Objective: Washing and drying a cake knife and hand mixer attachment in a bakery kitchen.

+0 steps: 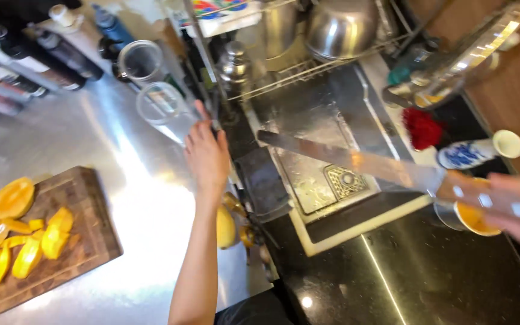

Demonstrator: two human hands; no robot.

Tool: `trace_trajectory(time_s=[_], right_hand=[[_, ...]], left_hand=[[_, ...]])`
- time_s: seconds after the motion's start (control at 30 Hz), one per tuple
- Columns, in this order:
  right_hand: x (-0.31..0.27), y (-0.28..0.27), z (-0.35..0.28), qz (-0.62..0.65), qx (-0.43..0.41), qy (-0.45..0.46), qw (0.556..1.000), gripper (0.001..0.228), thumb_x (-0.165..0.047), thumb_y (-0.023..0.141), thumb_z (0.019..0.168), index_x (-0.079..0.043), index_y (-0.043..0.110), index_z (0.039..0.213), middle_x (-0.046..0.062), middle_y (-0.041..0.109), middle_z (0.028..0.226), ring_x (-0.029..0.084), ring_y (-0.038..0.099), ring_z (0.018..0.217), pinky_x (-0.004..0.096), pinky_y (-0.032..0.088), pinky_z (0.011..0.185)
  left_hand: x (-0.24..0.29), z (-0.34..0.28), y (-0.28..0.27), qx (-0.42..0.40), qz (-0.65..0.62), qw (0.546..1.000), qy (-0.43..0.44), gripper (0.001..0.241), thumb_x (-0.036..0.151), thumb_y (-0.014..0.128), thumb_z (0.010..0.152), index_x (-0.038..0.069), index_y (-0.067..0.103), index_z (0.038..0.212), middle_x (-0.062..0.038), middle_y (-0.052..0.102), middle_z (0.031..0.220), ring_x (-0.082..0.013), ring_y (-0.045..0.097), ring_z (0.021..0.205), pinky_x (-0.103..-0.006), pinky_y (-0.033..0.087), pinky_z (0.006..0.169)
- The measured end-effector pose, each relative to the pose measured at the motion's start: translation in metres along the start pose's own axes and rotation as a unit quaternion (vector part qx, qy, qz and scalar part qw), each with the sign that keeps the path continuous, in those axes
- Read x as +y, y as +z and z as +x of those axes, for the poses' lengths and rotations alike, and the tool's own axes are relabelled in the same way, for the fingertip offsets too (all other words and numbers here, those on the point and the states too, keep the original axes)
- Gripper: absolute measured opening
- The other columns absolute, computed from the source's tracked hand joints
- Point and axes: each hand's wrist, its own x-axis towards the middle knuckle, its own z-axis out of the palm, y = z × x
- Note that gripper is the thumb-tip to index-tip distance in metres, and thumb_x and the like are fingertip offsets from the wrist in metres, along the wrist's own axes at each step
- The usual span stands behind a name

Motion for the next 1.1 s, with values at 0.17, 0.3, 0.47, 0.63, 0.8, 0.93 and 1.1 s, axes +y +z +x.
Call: trace_trajectory(time_s=[0.17, 0.3, 0.47, 0.63, 0.8, 0.93, 1.1], right_hand=[[-0.244, -0.052, 0.176, -0.173, -0.046, -0.17, 0.969, 0.07, -0.039, 0.086, 0.066, -0.023, 0.074, 0.133, 0.004, 0.071, 0.11, 0.013, 0.068, 0.086, 0.025, 0.057, 0.081], [-0.327, -0.059, 0.237, -0.236, -0.072, -0.222, 0.943, 0.066, -0.043, 0.088, 0.057, -0.021, 0.078, 0.118, 0.002, 0.075, 0.098, 0.012, 0.063, 0.074, 0.03, 0.049, 0.069], [-0.405, -0.068, 0.294, -0.341, -0.173, -0.228, 0.895, 0.066, -0.05, 0.086, 0.059, -0.032, 0.078, 0.122, -0.009, 0.075, 0.09, 0.008, 0.06, 0.068, 0.024, 0.048, 0.067], [-0.456, -0.062, 0.347, -0.319, -0.253, -0.224, 0.885, 0.047, -0.042, 0.08, 0.076, -0.024, 0.075, 0.119, -0.008, 0.072, 0.096, 0.008, 0.059, 0.078, 0.025, 0.048, 0.073], [-0.502, -0.065, 0.375, -0.286, -0.206, -0.349, 0.868, 0.059, -0.041, 0.081, 0.064, -0.018, 0.075, 0.117, -0.005, 0.068, 0.096, 0.012, 0.064, 0.086, 0.029, 0.05, 0.077], [-0.527, -0.063, 0.38, -0.393, -0.369, -0.198, 0.819, 0.051, -0.042, 0.082, 0.075, -0.028, 0.072, 0.123, -0.011, 0.062, 0.1, 0.007, 0.06, 0.092, 0.023, 0.05, 0.085], [-0.523, -0.054, 0.359, -0.467, -0.369, -0.218, 0.774, 0.056, -0.049, 0.079, 0.078, -0.034, 0.067, 0.131, -0.012, 0.064, 0.098, 0.003, 0.061, 0.094, 0.022, 0.051, 0.088]], left_hand=[[-0.073, 0.026, 0.041, -0.165, -0.035, 0.98, -0.11, 0.042, 0.035, 0.064, 0.097, 0.013, 0.055, 0.132, -0.021, 0.067, 0.111, -0.047, 0.065, 0.096, -0.058, 0.051, 0.078], [-0.084, 0.029, 0.06, -0.183, -0.029, 0.978, -0.094, 0.035, 0.035, 0.06, 0.1, 0.015, 0.059, 0.128, -0.018, 0.07, 0.109, -0.0455, 0.068, 0.093, -0.0569, 0.053, 0.078], [-0.108, 0.042, 0.086, -0.147, -0.029, 0.989, -0.016, 0.03, 0.033, 0.061, 0.103, 0.008, 0.062, 0.118, -0.019, 0.072, 0.094, -0.0455, 0.069, 0.08, -0.056, 0.055, 0.071], [-0.103, 0.059, 0.066, -0.115, -0.071, 0.991, 0.012, 0.042, 0.034, 0.059, 0.103, 0.0, 0.061, 0.128, -0.022, 0.072, 0.083, -0.0464, 0.069, 0.072, -0.0563, 0.054, 0.066], [-0.108, 0.058, 0.074, -0.084, -0.108, 0.991, 0.011, 0.04, 0.036, 0.058, 0.103, 0.001, 0.068, 0.121, -0.023, 0.074, 0.089, -0.0459, 0.07, 0.075, -0.0551, 0.056, 0.068], [-0.115, 0.047, 0.068, -0.065, -0.19, 0.979, -0.025, 0.037, 0.036, 0.062, 0.102, 0.002, 0.071, 0.109, -0.022, 0.075, 0.093, -0.0414, 0.073, 0.079, -0.0504, 0.058, 0.073], [-0.119, 0.014, 0.028, -0.085, -0.283, 0.951, -0.089, 0.038, 0.034, 0.065, 0.1, -0.002, 0.067, 0.112, -0.021, 0.073, 0.105, -0.0331, 0.076, 0.074, -0.0424, 0.06, 0.071]])
